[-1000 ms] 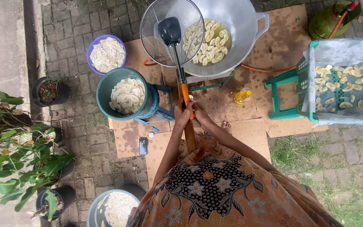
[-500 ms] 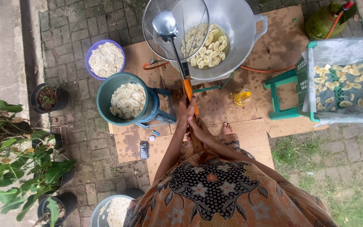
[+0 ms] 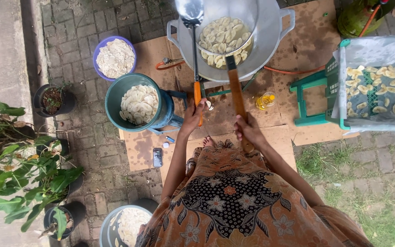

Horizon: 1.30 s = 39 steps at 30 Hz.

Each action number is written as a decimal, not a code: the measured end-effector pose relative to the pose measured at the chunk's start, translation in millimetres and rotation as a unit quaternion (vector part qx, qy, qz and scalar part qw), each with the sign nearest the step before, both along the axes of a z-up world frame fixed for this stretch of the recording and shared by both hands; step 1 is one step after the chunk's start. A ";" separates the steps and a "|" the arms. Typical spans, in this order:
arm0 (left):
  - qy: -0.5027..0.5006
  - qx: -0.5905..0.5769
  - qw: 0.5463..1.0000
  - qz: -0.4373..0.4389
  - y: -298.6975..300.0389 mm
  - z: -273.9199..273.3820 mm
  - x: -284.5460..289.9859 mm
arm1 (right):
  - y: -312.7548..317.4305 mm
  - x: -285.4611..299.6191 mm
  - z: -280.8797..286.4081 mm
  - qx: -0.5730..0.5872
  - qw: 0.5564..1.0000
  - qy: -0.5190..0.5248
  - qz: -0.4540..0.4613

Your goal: Frying a batch of crackers in a large wok filled with oil, using a spatula and slotted spoon to stir them.

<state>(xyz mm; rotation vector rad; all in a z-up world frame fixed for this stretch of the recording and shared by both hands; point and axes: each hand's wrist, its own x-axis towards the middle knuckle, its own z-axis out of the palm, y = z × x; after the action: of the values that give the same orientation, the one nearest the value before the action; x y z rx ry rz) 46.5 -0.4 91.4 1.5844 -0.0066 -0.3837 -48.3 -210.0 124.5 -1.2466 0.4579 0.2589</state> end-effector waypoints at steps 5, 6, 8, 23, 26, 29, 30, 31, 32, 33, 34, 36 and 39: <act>0.074 -0.109 0.991 0.037 8.6 21.9 -20.8 | -26.4 -3.5 32.1 0.014 0.999 -0.037 -0.025; 0.083 -0.132 0.986 0.053 12.1 18.1 -26.2 | -31.1 -3.3 29.2 0.042 0.998 -0.038 -0.031; 0.088 -0.153 0.982 0.065 5.4 24.9 -27.4 | -39.9 23.1 22.9 0.074 0.997 -0.030 -0.022; 0.114 -0.032 0.977 0.176 -1.6 4.8 -37.7 | -99.6 27.3 -0.5 0.042 0.999 0.005 -0.031; 0.110 -0.002 0.979 0.169 -6.2 -4.9 -37.7 | -124.9 29.1 -6.8 0.036 0.999 0.012 -0.020; 0.115 0.017 0.979 0.168 -9.0 -6.4 -44.4 | -128.1 28.6 -17.0 0.015 0.999 0.025 -0.023; 0.118 0.020 0.979 0.166 -11.3 -6.3 -45.1 | -127.1 29.0 -17.6 -0.013 0.999 0.034 -0.031; 0.118 0.020 0.979 0.165 -12.6 -0.3 -47.0 | -125.5 27.0 -17.5 -0.013 0.999 0.035 -0.031; 0.117 0.028 0.979 0.164 -14.7 5.8 -48.9 | -124.7 25.8 -17.1 -0.023 0.998 0.029 -0.045; 0.115 0.035 0.979 0.162 -16.7 11.9 -50.8 | -123.8 24.7 -16.6 -0.033 0.998 0.022 -0.058; 0.116 0.036 0.979 0.164 -17.0 8.1 -51.5 | -124.7 25.5 -10.8 -0.032 0.998 0.023 -0.057; 0.108 0.051 0.979 0.168 -19.2 1.1 -50.6 | -128.1 29.1 2.0 -0.089 0.993 -0.018 -0.078; 0.098 0.069 0.979 0.166 -19.6 -8.1 -47.5 | -150.1 40.1 0.7 -0.152 0.983 -0.069 -0.075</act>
<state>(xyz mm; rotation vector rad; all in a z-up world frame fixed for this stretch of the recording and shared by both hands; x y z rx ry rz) -1.0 -20.0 83.3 1.6416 0.4408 -0.2801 -8.2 -360.1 125.3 -1.5093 0.4820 -0.0283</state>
